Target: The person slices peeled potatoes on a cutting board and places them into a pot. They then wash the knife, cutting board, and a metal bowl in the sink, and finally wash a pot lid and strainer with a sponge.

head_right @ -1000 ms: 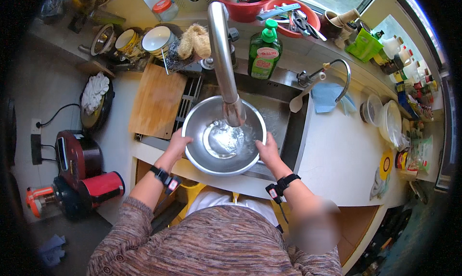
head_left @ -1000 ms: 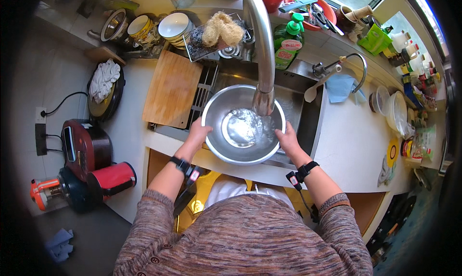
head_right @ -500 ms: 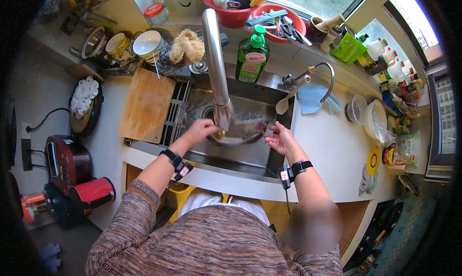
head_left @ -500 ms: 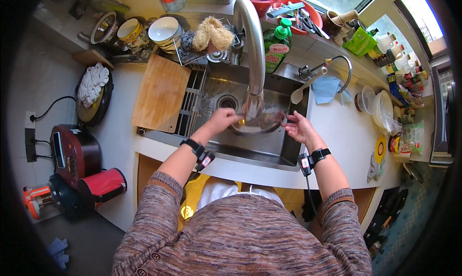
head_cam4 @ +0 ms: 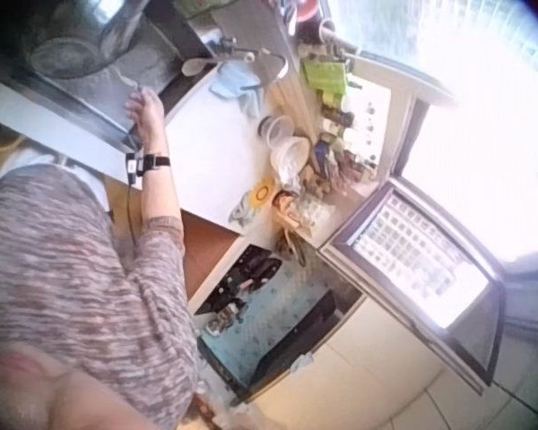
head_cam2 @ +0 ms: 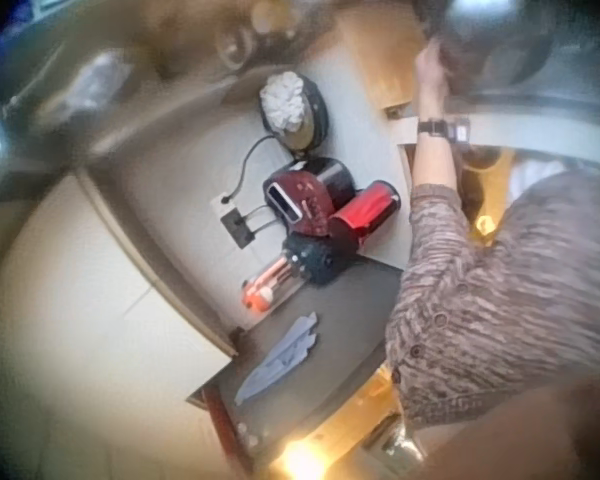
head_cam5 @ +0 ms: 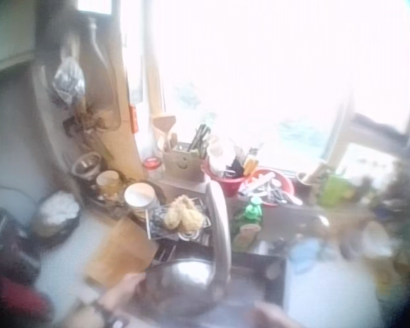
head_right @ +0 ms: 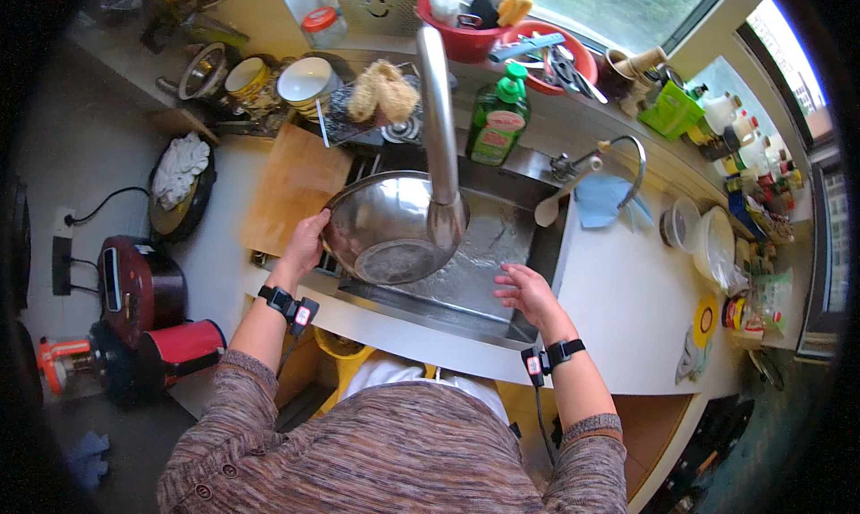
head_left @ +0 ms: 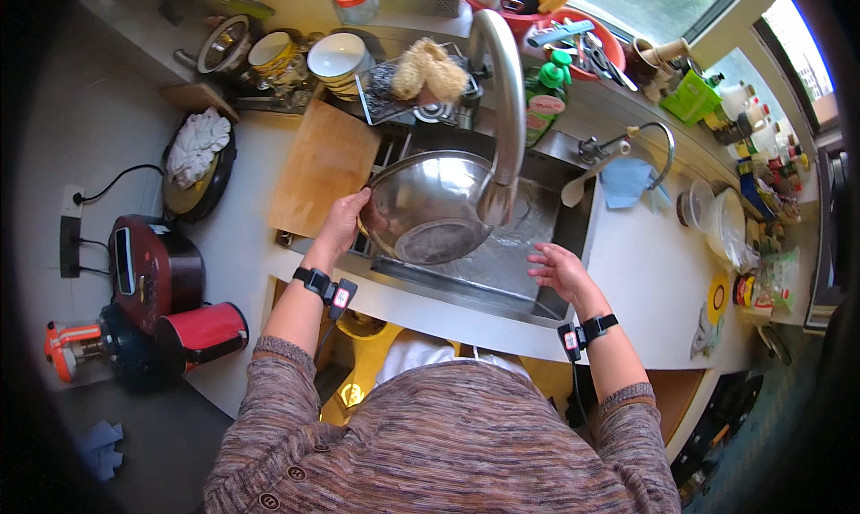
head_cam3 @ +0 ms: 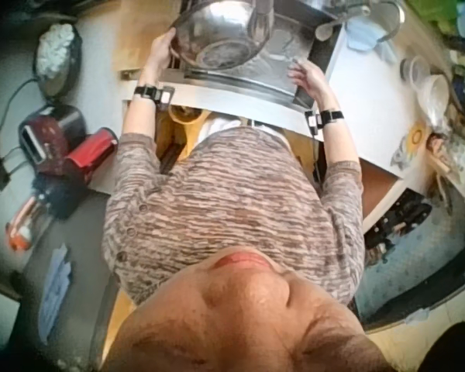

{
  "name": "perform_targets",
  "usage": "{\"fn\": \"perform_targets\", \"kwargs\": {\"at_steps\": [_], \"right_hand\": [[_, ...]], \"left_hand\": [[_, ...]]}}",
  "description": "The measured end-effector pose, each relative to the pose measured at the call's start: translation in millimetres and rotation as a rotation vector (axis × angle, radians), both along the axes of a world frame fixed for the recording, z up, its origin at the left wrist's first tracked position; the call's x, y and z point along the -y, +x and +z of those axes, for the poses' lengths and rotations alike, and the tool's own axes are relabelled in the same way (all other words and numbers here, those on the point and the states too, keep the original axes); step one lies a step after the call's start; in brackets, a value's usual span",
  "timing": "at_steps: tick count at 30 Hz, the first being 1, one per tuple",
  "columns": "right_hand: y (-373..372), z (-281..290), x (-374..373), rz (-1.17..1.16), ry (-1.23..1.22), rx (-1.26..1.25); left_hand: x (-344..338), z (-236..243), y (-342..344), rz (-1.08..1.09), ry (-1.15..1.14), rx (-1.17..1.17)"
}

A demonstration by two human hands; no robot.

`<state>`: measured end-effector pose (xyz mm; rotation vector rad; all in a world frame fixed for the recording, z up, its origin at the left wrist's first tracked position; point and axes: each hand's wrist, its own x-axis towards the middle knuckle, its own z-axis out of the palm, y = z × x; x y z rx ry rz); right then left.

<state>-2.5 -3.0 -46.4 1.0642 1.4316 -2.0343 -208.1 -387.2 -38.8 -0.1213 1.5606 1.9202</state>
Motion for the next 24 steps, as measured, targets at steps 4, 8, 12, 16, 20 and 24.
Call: {"fn": "perform_targets", "kwargs": {"at_steps": [4, 8, 12, 16, 20, 24], "right_hand": [[-7, 3, 17, 0.071, 0.008, -0.019], [-10, 2, 26, 0.081, 0.026, -0.034], [-10, -6, 29, 0.081, 0.038, -0.014], [-8, -12, 31, 0.048, 0.027, -0.005], [-5, -11, 32, 0.033, 0.07, 0.012], [1, -8, 29, 0.023, 0.088, 0.045]], "left_hand": [[53, 13, 6, 0.176, 0.075, -0.065], [108, 26, 12, 0.316, 0.131, -0.063], [147, 35, 9, 0.403, 0.114, -0.125], [160, 33, -10, 0.49, 0.03, -0.069], [147, 10, -33, 0.616, 0.092, -0.124], [147, -15, -48, 0.542, -0.122, -0.217]]}}
